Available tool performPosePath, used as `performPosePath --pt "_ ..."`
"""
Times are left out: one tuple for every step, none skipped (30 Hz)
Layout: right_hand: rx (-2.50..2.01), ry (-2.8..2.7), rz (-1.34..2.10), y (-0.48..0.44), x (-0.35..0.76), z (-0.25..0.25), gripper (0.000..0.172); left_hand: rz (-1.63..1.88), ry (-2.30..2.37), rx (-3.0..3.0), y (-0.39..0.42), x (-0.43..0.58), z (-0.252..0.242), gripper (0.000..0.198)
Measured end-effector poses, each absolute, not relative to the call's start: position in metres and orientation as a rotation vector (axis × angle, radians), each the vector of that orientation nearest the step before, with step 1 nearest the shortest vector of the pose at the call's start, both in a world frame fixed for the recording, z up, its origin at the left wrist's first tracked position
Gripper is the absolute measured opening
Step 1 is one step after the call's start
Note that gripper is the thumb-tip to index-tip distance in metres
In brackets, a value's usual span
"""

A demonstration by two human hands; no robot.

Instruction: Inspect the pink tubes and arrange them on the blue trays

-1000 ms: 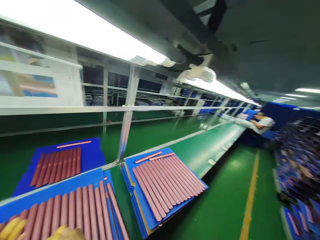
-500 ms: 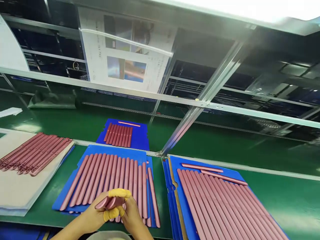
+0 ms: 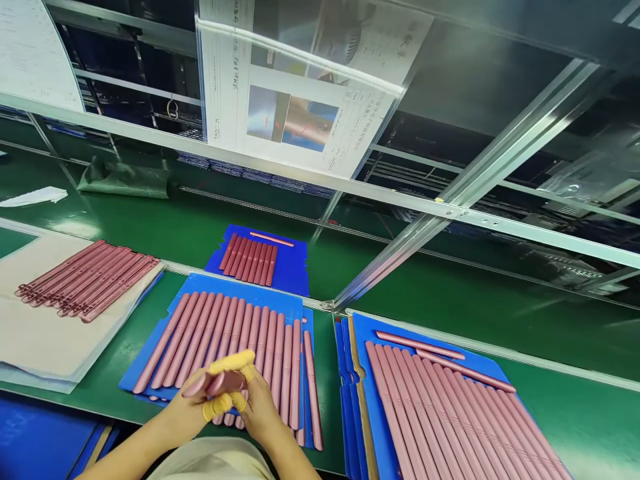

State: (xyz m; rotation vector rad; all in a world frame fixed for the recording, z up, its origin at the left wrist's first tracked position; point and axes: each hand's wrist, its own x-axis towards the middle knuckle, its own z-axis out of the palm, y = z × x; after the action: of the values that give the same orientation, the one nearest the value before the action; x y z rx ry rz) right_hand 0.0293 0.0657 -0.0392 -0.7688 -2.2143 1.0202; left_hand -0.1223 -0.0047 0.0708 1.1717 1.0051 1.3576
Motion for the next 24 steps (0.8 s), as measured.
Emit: performPosePath --pt "-0.794 -2.193 1.011 0.071 0.032 -0.039 0.053 1.446 1.057 1.084 0.000 -0.124 0.067 0.047" --pt "-0.839 -2.169 0.988 0.079 0.035 -0.038 0.053 1.550 1.107 0.972 0.006 -0.128 0.063 0.049" --pt "-0.903 -2.155 0.942 0.091 0.039 -0.036 0.052 1.658 1.144 0.838 0.011 -0.133 0.058 0.050" --pt "-0.986 -2.170 0.860 0.106 0.044 -0.033 0.049 1.759 1.164 0.689 0.016 -0.139 0.053 0.052" --pt "-1.073 -2.210 0.758 0.124 0.048 -0.029 0.046 1.841 1.171 0.532 0.019 -0.145 0.048 0.052" --pt "-1.153 -2.261 0.651 0.146 0.053 -0.025 0.043 1.899 1.167 0.381 0.021 -0.152 0.044 0.052" --pt "-1.228 -2.326 0.529 0.169 0.057 -0.022 0.042 1.932 1.156 0.255 0.021 -0.158 0.039 0.051" --pt "-1.274 -2.365 0.461 0.194 0.060 -0.020 0.041 1.946 1.151 0.159 0.020 -0.164 0.036 0.051" --pt "-1.305 -2.393 0.415 0.219 0.062 -0.020 0.041 1.945 1.155 0.085 0.017 -0.167 0.032 0.051" --pt "-1.331 -2.417 0.385 0.244 0.062 -0.022 0.041 1.943 1.163 0.026 0.014 -0.169 0.029 0.051" --pt "-1.350 -2.435 0.369 0.266 0.062 -0.026 0.041 1.940 1.174 -0.015 0.010 -0.170 0.026 0.051" --pt "-1.368 -2.458 0.352 0.287 0.060 -0.032 0.041 1.938 1.189 -0.040 0.007 -0.170 0.022 0.051" --pt "-1.385 -2.481 0.339 0.305 0.057 -0.039 0.040 1.937 1.207 -0.058 0.003 -0.169 0.018 0.052" --pt "-1.398 -2.503 0.334 0.320 0.053 -0.047 0.040 1.936 1.225 -0.066 0.001 -0.168 0.013 0.052" --pt "-1.411 -2.525 0.335 0.332 0.049 -0.055 0.039 1.937 1.241 -0.072 -0.002 -0.168 0.007 0.052" --pt "-1.424 -2.544 0.342 0.342 0.045 -0.064 0.038 1.936 1.256 -0.087 -0.003 -0.169 -0.001 0.052" --pt "-1.435 -2.561 0.353 0.349 0.041 -0.072 0.038 1.931 1.271 -0.116 -0.005 -0.170 -0.009 0.053" --pt "-1.442 -2.575 0.370 0.355 0.038 -0.079 0.038 1.924 1.287 -0.158 -0.006 -0.173 -0.017 0.053" --pt "-1.443 -2.588 0.389 0.359 0.035 -0.085 0.038 1.918 1.299 -0.202 -0.007 -0.177 -0.025 0.053" --pt "-1.440 -2.597 0.410 0.362 0.033 -0.090 0.038 1.915 1.308 -0.244 -0.009 -0.181 -0.033 0.053" --pt "-1.435 -2.601 0.428 0.362 0.031 -0.093 0.039 1.916 1.312 -0.279 -0.010 -0.184 -0.040 0.052" --pt "-1.430 -2.598 0.441 0.361 0.029 -0.095 0.040 1.922 1.312 -0.302 -0.011 -0.188 -0.045 0.051" --pt "-1.423 -2.587 0.446 0.358 0.027 -0.094 0.041 1.929 1.311 -0.319 -0.012 -0.191 -0.049 0.051" --pt "-1.408 -2.573 0.447 0.351 0.023 -0.091 0.041 1.937 1.314 -0.334 -0.013 -0.193 -0.051 0.050"
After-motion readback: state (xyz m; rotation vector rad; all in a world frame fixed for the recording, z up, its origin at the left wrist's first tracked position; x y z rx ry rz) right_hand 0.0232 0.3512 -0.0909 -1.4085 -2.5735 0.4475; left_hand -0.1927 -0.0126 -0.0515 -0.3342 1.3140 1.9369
